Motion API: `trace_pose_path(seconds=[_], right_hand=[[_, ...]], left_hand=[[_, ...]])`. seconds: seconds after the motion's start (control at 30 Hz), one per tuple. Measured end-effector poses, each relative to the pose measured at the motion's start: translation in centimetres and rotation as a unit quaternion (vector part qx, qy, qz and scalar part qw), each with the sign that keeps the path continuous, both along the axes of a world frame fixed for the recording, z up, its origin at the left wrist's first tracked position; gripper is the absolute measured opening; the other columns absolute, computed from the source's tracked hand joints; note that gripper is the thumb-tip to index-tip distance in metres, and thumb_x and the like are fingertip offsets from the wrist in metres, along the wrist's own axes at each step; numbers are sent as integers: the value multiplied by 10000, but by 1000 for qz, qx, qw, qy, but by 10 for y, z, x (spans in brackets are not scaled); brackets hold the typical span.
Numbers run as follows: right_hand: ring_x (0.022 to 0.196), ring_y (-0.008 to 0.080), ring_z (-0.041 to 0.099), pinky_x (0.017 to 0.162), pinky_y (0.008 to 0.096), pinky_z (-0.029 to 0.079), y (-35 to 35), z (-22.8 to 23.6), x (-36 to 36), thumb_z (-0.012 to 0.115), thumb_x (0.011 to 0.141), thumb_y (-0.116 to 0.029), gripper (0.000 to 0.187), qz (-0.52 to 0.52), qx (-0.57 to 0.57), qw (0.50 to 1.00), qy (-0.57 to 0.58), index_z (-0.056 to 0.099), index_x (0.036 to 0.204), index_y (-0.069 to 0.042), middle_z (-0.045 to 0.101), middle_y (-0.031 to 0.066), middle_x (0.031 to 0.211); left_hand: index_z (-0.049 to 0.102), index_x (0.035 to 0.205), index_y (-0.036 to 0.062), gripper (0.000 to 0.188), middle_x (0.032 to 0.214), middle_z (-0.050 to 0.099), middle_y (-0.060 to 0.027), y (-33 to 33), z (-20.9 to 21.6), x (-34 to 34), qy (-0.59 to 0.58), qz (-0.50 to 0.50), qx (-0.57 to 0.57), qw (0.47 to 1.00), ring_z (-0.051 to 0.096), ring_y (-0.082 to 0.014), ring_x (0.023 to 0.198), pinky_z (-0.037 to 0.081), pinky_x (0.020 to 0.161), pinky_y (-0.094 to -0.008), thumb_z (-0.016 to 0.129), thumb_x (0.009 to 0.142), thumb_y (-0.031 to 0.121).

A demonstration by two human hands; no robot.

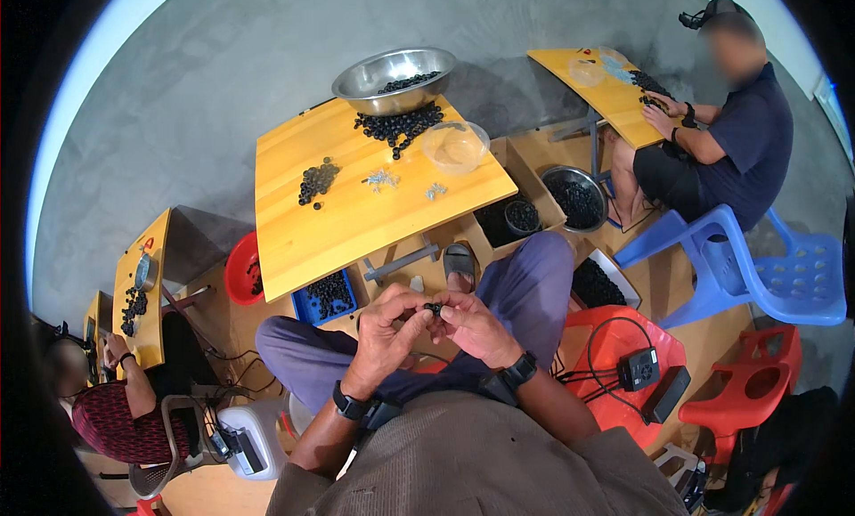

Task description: The worker is sorting small black plastic components and small metal rings at a workbench.

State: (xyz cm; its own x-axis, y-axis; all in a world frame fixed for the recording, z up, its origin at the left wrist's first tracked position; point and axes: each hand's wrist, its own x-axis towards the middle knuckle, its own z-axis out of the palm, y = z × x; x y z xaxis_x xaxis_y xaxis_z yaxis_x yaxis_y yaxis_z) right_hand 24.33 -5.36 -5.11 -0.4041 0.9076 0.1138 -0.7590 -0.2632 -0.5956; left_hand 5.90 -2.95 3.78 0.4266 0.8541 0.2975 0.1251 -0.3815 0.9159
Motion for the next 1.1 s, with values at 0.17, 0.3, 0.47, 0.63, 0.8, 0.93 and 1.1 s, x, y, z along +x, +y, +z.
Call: trace_pose_path(seconds=[0.17,0.3,0.47,0.63,0.8,0.93,1.1], right_hand=[[977,128,669,820,285,563,0,1,2,617,1020,-218,295,-6,1,1000,5,632,1251,-36,687,47,1122],[923,125,683,790,284,569,-2,-3,2,618,1019,-193,253,-28,-26,998,-49,639,1223,-44,700,43,1079],[837,114,688,761,279,574,-3,-17,-2,622,1017,-157,216,-27,-40,997,-58,645,1204,-50,706,28,1015],[855,105,686,733,277,583,-9,-18,4,622,1016,-162,218,-17,-54,997,-48,654,1197,-45,707,25,1012],[826,101,661,709,274,580,-7,-23,0,633,1008,-184,226,-10,-80,996,-37,667,1172,-32,682,10,938],[788,94,639,680,263,564,-4,-33,0,641,1002,-195,198,0,-67,997,-28,689,1114,-39,660,1,887],[819,122,650,717,267,549,-6,-37,5,602,1030,-193,242,7,-62,998,-29,676,1183,-20,691,16,976]], left_hand=[[691,1012,-8,117,903,629,-91,6,0,0,52,-12,80,995,660,-179,779,531,673,-288,705,896,-4],[684,1030,-10,167,879,634,-123,2,10,0,113,-18,120,986,684,-255,735,543,637,-337,710,865,-14],[679,1050,-2,210,870,631,-141,-1,3,-4,178,-28,188,965,666,-302,711,537,620,-360,721,844,0],[683,1019,-8,163,858,635,-119,-4,2,3,139,-31,56,988,667,-237,715,537,627,-342,714,860,-23],[695,967,-37,86,831,650,-73,-2,-6,7,115,-23,-7,993,667,-136,738,534,637,-264,702,881,-40],[718,934,-27,71,832,656,-31,1,-17,10,67,-16,-70,995,627,-73,719,501,627,-234,725,863,-23],[725,967,-30,123,821,657,-38,7,-23,6,109,-24,-40,993,636,-84,708,510,624,-244,713,847,-53]])
